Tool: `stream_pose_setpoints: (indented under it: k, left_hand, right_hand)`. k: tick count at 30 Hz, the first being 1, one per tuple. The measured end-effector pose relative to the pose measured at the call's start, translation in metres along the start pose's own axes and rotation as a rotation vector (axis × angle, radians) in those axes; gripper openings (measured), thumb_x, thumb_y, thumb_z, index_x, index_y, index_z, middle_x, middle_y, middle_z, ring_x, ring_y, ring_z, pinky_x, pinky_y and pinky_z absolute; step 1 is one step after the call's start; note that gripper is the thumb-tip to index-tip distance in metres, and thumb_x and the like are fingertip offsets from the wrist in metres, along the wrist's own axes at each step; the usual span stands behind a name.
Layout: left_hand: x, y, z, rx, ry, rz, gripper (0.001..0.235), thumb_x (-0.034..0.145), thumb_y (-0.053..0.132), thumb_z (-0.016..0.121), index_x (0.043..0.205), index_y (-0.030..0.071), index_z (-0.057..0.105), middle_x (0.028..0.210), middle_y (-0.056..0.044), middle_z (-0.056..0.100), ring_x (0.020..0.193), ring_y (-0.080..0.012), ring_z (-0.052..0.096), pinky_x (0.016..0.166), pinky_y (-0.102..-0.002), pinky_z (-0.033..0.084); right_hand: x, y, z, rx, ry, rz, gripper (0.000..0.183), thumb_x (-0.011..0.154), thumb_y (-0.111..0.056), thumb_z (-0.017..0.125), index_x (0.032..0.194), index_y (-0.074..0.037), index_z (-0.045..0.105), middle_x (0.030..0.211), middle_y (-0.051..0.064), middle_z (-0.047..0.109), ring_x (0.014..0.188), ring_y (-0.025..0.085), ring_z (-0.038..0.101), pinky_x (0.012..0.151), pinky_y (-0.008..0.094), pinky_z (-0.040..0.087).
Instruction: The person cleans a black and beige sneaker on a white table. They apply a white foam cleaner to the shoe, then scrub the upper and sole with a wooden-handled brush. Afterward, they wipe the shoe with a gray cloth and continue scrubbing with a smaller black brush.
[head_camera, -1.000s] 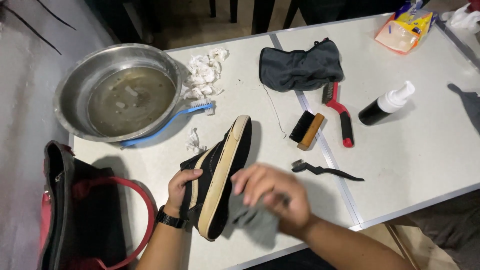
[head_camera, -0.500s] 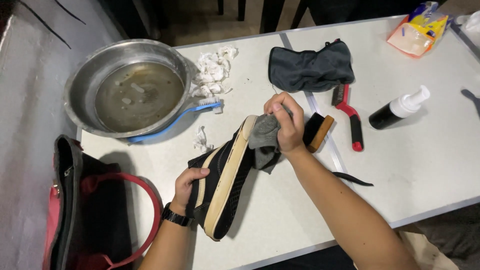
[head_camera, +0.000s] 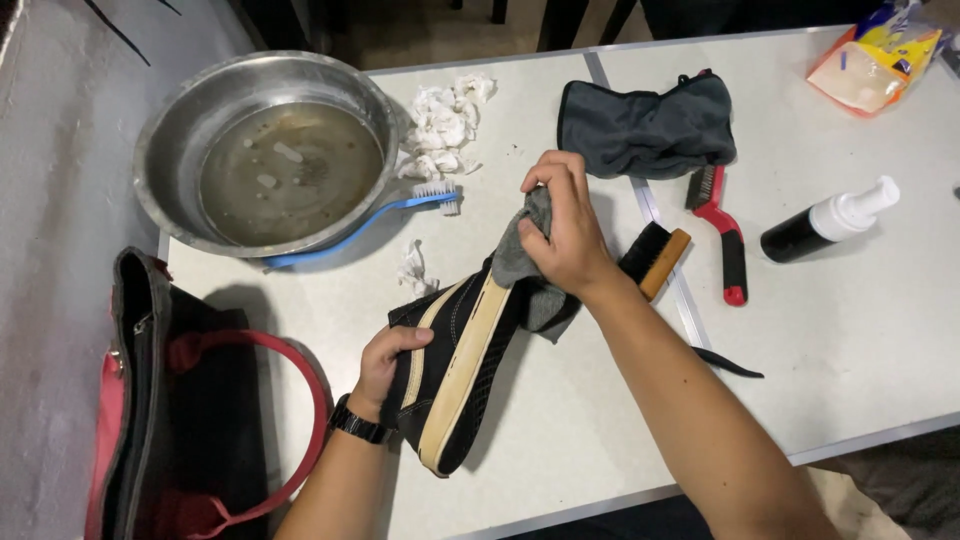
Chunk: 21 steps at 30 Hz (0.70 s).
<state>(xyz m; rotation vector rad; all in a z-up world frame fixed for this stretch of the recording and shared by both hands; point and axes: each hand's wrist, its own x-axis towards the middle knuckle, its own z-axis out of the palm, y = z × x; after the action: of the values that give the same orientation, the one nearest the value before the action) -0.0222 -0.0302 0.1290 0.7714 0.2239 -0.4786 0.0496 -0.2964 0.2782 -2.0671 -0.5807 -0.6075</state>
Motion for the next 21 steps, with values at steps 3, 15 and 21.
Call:
stream_pose_setpoints:
  k: [3,15,21]
  left_hand:
    - [-0.022,0.020,0.045,-0.042,-0.005,-0.034,0.021,0.075,0.003,0.062,0.087,-0.013,0.067,0.063,-0.033,0.062,0.054,-0.0339,0.063,0.049,-0.041,0.054]
    - [-0.024,0.023,0.047,0.045,0.076,-0.011,0.019,0.074,0.007,0.063,0.081,-0.010,0.068,0.058,-0.028,0.062,0.052,-0.0323,0.060,0.051,-0.036,0.052]
    - [-0.036,0.034,0.070,0.127,0.077,0.031,0.017,0.074,0.004,0.064,0.083,-0.010,0.067,0.060,-0.027,0.061,0.055,-0.0306,0.061,0.053,-0.037,0.053]
  right_hand:
    - [-0.011,-0.008,-0.005,-0.001,-0.037,0.244,0.030,0.090,-0.010,0.065,0.117,-0.007,0.052,0.113,0.016,0.053,0.115,0.038,0.057,0.103,0.048,0.042]
    - [-0.027,-0.072,-0.008,0.028,-0.142,0.506,0.060,0.099,-0.037,0.065,0.153,-0.016,0.050,0.151,0.027,0.045,0.142,0.047,0.043,0.116,0.057,0.037]
    - [-0.027,-0.062,-0.017,-0.118,-0.196,0.365,0.041,0.106,-0.011,0.054,0.147,-0.008,0.057,0.141,0.017,0.063,0.133,0.035,0.058,0.108,0.048,0.049]
